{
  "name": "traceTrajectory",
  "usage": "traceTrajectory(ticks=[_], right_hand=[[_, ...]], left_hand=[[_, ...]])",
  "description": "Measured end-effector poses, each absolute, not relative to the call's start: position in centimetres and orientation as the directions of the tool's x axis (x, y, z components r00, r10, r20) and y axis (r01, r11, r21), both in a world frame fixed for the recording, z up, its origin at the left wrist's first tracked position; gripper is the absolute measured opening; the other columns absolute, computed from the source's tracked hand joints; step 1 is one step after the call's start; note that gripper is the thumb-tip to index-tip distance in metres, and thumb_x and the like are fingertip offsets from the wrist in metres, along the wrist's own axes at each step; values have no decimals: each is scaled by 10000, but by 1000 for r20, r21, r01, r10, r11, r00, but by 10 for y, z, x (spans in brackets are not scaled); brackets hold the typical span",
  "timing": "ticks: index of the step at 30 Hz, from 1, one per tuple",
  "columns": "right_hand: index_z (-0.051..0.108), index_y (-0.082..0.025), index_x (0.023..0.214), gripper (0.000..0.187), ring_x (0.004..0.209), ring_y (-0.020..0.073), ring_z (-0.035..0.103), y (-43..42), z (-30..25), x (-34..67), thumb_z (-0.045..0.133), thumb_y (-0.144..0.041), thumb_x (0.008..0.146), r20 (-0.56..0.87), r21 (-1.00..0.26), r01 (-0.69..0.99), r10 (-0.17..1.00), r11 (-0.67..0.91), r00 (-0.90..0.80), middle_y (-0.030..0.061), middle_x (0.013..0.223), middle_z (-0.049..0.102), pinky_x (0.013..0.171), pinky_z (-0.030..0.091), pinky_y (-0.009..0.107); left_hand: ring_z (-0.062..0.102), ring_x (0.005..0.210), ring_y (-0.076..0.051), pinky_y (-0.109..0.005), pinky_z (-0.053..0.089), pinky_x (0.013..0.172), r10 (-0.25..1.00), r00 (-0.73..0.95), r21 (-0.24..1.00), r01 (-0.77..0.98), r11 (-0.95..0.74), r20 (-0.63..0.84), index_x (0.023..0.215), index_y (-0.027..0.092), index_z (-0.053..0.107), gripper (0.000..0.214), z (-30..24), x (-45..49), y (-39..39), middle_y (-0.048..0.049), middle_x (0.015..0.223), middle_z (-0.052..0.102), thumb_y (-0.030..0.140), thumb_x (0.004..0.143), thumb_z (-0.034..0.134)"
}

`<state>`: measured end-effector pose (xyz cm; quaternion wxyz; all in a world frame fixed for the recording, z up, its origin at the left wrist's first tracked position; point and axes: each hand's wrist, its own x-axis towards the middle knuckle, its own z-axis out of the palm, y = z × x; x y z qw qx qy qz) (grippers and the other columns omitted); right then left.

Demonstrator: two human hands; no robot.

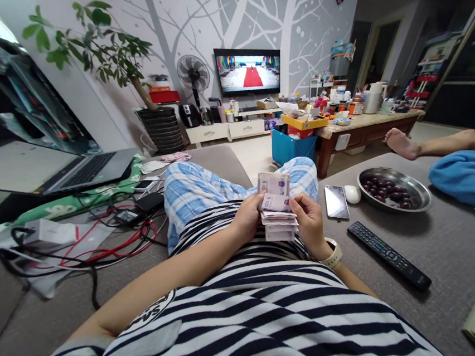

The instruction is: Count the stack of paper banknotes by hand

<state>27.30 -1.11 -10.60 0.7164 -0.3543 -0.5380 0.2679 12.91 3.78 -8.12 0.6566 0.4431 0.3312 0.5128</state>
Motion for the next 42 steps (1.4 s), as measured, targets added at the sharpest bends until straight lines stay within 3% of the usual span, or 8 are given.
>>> traceTrajectory(ticks=[8,14,16,19,24,33,42], right_hand=[[586,-225,669,447,618,156,426,-12,-104,273,666,-603,895,582,-797,6,766,604,272,-17,631,500,583,374,290],[610,-227,642,534,555,150,399,-10,-108,273,587,-672,936,579,-794,-49,779,606,239,-11,582,496,540,327,303],[651,-221,652,555,537,147,414,-10,-109,273,556,-677,954,586,-789,-71,782,611,212,10,597,562,532,324,310],[650,-218,650,489,570,150,484,-9,-109,272,670,-636,903,588,-785,-61,772,616,241,19,629,619,562,375,308],[586,-220,658,435,570,129,442,-4,-106,273,807,-572,789,512,-822,-52,776,567,367,-38,607,534,568,379,290],[542,-220,636,430,567,127,427,1,-107,277,739,-549,832,461,-866,-24,818,499,344,-51,575,492,579,363,289],[574,-216,659,382,596,142,450,-2,-107,275,638,-511,894,473,-863,2,807,505,353,-34,607,524,607,364,299]], left_hand=[[660,709,-209,-325,538,760,972,232,930,-364,51,38,704,182,709,199,-81,128,38,-3,617,663,354,766,785],[741,813,-273,-407,588,856,963,268,925,-369,93,10,788,157,755,238,-79,129,38,-75,756,771,392,772,789],[753,858,-284,-419,590,888,969,246,921,-379,89,7,792,155,750,236,-78,130,38,-87,805,789,382,755,803],[754,871,-279,-412,586,899,970,241,922,-379,78,17,782,155,739,252,-78,130,37,-88,841,798,381,719,828],[738,803,-264,-383,572,844,957,286,924,-375,74,40,794,163,739,284,-74,128,34,-44,719,756,359,633,867],[722,783,-234,-345,540,804,959,284,934,-346,92,11,850,150,763,318,-75,129,35,-79,864,806,236,554,840],[668,709,-200,-313,531,722,971,238,924,-371,90,1,756,159,746,290,-80,130,41,-43,748,761,414,659,845]])
